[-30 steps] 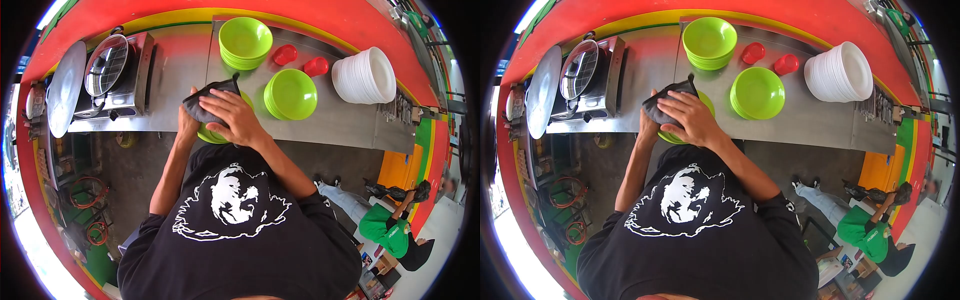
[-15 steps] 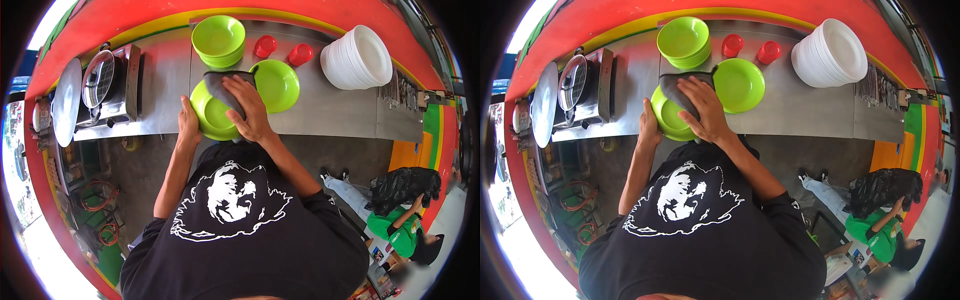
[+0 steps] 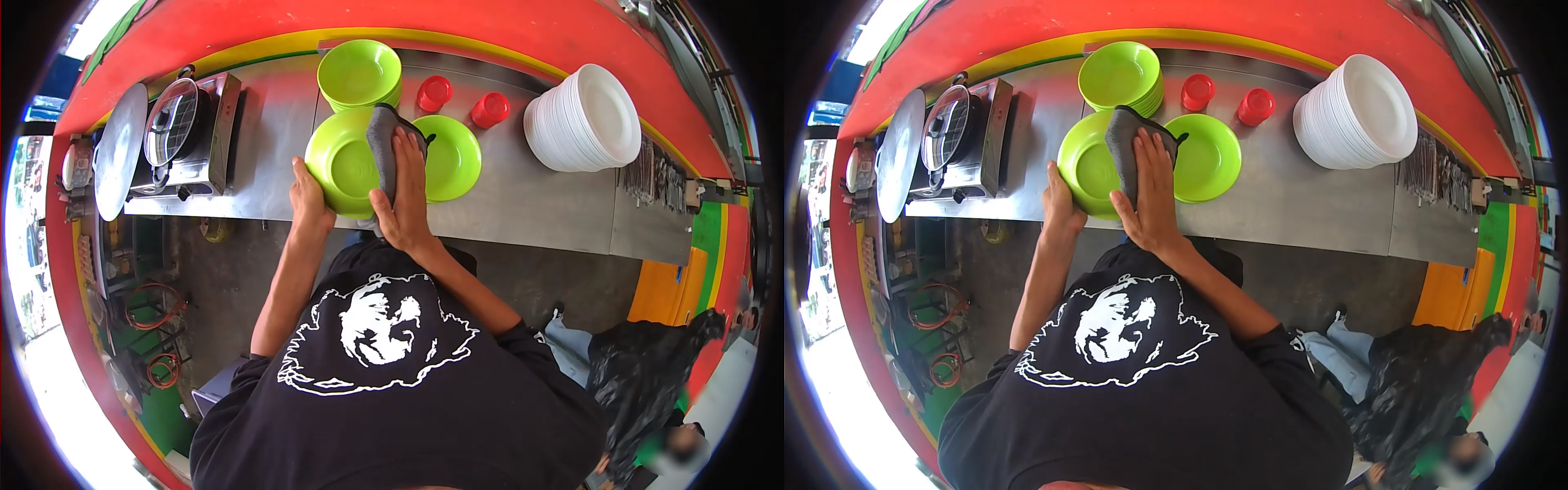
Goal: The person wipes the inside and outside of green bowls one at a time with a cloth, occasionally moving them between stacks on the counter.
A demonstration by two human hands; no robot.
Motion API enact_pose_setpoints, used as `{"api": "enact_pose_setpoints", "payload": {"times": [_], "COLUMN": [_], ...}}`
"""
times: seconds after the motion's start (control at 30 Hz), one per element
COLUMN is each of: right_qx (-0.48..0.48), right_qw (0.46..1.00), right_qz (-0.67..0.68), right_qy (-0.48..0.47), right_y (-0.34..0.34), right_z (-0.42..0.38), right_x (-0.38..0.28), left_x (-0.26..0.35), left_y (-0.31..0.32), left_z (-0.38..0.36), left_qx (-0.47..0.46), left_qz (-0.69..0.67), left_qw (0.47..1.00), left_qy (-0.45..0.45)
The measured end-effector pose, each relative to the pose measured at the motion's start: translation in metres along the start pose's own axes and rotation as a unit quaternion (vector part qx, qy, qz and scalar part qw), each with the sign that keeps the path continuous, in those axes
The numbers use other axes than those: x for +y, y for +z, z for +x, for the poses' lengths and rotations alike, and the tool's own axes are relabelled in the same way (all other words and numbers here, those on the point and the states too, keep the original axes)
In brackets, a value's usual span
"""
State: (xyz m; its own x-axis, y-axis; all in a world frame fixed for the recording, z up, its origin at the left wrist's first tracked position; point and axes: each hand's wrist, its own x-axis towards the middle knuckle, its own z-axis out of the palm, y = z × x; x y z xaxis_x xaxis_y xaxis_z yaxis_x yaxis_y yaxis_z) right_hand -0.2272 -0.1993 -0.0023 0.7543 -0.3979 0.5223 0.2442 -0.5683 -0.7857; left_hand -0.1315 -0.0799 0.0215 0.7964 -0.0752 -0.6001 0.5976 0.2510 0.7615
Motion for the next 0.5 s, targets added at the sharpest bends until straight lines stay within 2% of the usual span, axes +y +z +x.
{"api": "enact_pose_setpoints", "payload": {"times": [0.07,0.2,0.27,0.37,0.4,0.43,0.5], "right_qx": [0.017,-0.027,-0.128,-0.228,-0.256,-0.285,-0.260], "right_qw": [1.000,0.999,0.989,0.964,0.954,0.942,0.945], "right_qz": [-0.006,0.004,-0.001,-0.022,-0.030,-0.038,-0.078], "right_qy": [0.006,-0.028,-0.067,-0.134,-0.154,-0.174,-0.181], "right_y": [0.004,-0.011,-0.020,-0.016,-0.011,-0.006,0.008], "right_z": [-0.005,0.019,0.041,0.052,0.053,0.054,0.054], "right_x": [0.002,0.007,0.002,-0.011,-0.019,-0.024,-0.026], "left_x": [-0.007,-0.009,-0.003,0.000,0.007,0.010,0.014], "left_y": [0.010,0.003,-0.009,-0.035,-0.036,-0.038,-0.040], "left_z": [-0.009,-0.007,0.002,0.022,0.020,0.022,0.027], "left_qx": [0.046,0.013,-0.011,-0.152,-0.187,-0.187,-0.185], "left_qz": [-0.036,0.035,0.113,0.166,0.140,0.126,0.100], "left_qw": [0.998,0.999,0.993,0.972,0.971,0.973,0.977], "left_qy": [0.011,0.015,0.027,0.067,0.053,0.046,0.030]}}
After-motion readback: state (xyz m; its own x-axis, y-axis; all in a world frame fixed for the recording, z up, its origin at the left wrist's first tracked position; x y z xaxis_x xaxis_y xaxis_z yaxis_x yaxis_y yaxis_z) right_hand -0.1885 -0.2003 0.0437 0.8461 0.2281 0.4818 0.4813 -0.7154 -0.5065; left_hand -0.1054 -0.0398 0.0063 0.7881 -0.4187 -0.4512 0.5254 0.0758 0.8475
